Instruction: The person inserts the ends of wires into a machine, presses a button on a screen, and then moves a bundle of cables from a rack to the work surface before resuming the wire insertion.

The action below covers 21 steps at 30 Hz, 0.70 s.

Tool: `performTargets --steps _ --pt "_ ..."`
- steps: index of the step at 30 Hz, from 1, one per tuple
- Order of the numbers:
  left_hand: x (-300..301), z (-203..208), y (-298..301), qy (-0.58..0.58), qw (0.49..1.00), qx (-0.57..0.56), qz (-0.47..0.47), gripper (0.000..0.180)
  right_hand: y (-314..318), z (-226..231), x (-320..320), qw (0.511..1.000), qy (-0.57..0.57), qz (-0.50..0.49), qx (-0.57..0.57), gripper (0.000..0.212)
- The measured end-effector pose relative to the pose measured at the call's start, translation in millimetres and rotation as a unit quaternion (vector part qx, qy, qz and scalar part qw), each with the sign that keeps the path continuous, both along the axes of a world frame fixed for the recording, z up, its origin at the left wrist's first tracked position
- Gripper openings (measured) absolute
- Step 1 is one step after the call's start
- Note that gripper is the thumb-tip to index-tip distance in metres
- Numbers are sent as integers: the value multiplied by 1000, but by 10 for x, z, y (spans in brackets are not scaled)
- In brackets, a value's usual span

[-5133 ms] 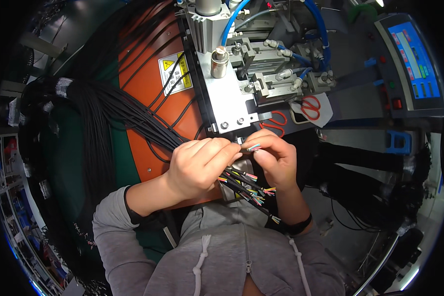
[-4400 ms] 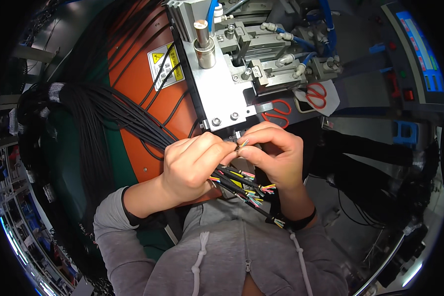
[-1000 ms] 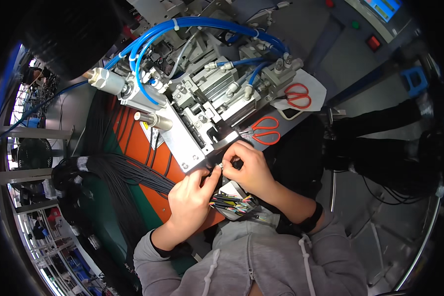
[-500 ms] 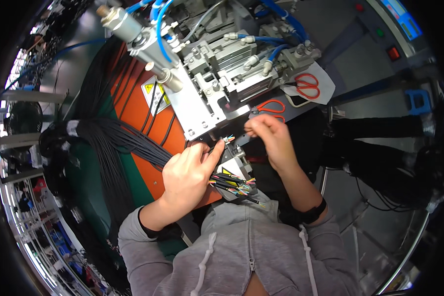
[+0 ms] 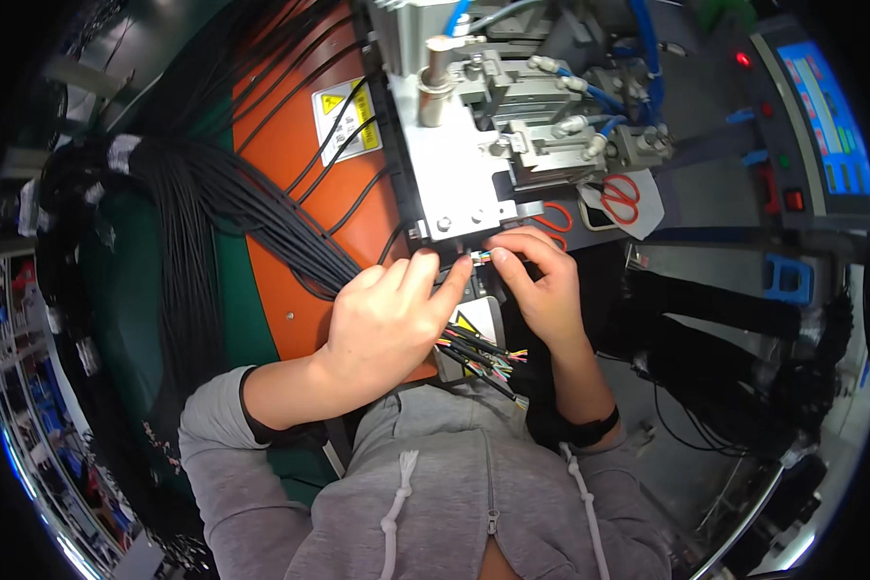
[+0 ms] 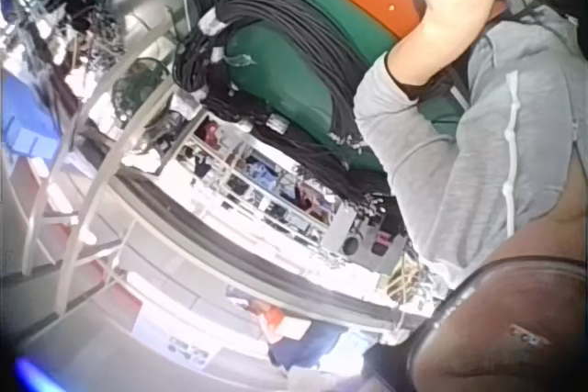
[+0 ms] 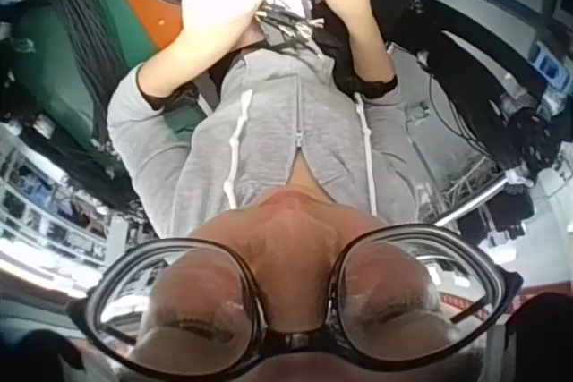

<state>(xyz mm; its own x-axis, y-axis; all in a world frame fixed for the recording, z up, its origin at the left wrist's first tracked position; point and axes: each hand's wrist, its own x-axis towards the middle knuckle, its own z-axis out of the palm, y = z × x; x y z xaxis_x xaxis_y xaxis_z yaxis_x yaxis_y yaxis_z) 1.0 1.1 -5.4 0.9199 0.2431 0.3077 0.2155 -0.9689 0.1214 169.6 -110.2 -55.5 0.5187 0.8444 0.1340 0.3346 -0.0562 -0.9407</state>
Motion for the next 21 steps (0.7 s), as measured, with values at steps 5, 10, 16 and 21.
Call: performTargets --steps 5,10,16,21 --pt "-20 -47 15 -33 999 28 -10 34 50 123 10 999 -48 22 -15 10" --pt "-40 -80 -39 -18 999 28 12 39 74 156 -4 978 -207 22 1 13" --pt "-37 -120 -46 -17 999 33 13 36 123 200 -66 940 -341 20 17 16" --pt "-30 -99 -36 -15 999 38 13 35 79 147 -127 993 -87 -56 -56 7"
